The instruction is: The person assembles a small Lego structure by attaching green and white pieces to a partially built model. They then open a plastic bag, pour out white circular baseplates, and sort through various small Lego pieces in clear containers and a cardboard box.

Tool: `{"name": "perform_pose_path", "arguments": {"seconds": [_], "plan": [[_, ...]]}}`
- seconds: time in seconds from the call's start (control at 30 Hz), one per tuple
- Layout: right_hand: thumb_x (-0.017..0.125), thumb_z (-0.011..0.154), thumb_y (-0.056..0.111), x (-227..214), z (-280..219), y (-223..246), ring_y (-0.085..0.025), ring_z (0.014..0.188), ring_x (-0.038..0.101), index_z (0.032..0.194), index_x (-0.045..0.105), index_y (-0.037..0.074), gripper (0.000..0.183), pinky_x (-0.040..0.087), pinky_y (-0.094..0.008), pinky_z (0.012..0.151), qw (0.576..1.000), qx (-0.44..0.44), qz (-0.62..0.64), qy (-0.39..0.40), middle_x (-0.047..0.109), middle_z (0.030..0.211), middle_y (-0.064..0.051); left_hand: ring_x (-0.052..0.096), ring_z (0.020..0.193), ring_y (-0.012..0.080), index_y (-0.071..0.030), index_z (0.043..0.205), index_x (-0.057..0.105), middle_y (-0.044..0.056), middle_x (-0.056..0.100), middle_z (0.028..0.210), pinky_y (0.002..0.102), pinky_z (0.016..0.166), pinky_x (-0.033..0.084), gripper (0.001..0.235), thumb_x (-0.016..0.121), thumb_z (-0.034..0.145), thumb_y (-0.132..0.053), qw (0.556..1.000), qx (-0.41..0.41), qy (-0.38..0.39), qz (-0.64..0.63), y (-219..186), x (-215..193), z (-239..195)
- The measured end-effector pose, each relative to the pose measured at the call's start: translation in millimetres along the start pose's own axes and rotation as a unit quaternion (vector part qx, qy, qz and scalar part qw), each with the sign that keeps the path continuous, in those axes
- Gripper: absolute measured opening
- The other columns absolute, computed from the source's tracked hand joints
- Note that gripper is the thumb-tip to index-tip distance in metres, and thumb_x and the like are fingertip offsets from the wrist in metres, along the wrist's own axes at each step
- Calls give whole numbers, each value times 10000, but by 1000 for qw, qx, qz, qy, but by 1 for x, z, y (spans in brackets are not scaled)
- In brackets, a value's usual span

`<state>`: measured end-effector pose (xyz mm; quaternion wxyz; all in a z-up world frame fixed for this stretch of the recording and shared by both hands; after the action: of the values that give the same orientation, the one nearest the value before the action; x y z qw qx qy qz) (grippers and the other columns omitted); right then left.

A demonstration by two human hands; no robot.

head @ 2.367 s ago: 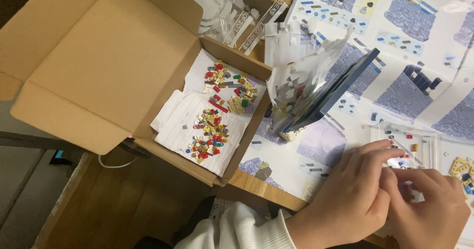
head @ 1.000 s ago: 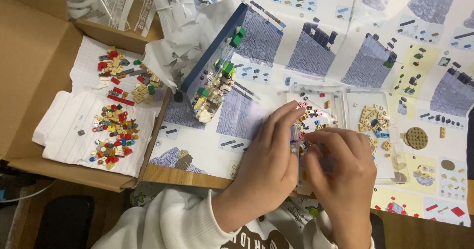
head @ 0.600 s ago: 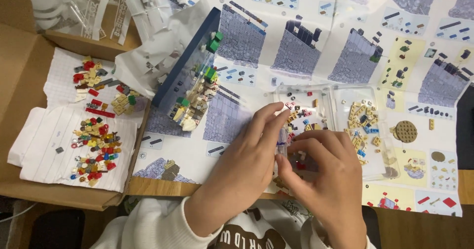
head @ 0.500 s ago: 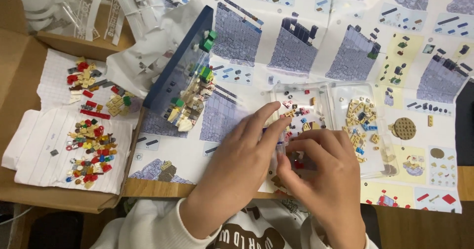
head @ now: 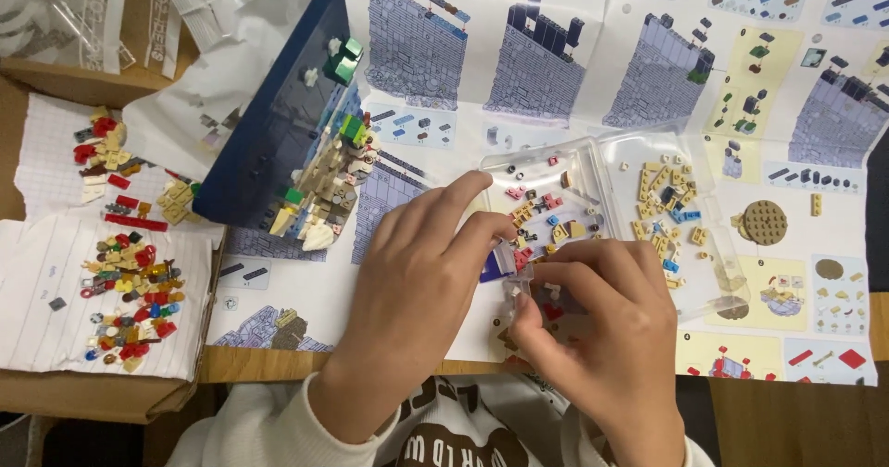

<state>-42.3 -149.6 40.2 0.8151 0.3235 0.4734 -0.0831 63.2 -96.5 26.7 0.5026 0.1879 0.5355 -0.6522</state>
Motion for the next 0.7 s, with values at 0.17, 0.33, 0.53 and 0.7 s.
{"name": "perform_pose_path", "arguments": {"seconds": [0.17, 0.33, 0.53, 0.7], "plan": [[708, 765, 160, 0, 0, -1, -246, 853, 541, 843, 701, 115, 90, 439, -360, 787, 1000, -5, 5, 3, 634, 902, -43, 566, 1135, 307, -128, 1042, 632, 92, 531, 1318, 444, 875, 446, 217, 641, 856, -16, 1000, 0, 0, 4, 0, 0, 1], [714, 751, 130, -1, 2, -3, -211, 855, 540, 828, 698, 122, 80, 424, -328, 792, 999, 17, 40, 22, 657, 909, -10, 577, 1133, 315, -134, 1029, 617, 110, 530, 1270, 447, 909, 460, 219, 652, 853, -7, 1000, 7, -29, 0, -3, -5, 1], [705, 735, 96, -3, 5, -9, -189, 884, 562, 860, 739, 113, 131, 411, -313, 835, 993, 52, 98, 51, 683, 941, -23, 568, 1162, 329, -114, 1037, 599, 157, 466, 1302, 455, 925, 456, 186, 593, 899, 12, 999, 9, -16, -42, -5, -8, 2], [688, 750, 138, -6, 6, -20, -172, 882, 573, 854, 737, 121, 116, 410, -296, 790, 985, 67, 141, 72, 674, 944, -37, 507, 1186, 343, -107, 1054, 593, 136, 463, 1345, 456, 983, 432, 156, 550, 940, -10, 997, 21, -16, -77, -11, -15, 2]]}}
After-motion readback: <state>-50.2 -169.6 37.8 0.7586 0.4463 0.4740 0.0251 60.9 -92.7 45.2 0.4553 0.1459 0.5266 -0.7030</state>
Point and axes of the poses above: each hand's wrist, its own z-axis towards the middle knuckle, its own x-axis out of the palm, y = z × x, the point moved 10 cm from there along z, towards the middle knuckle
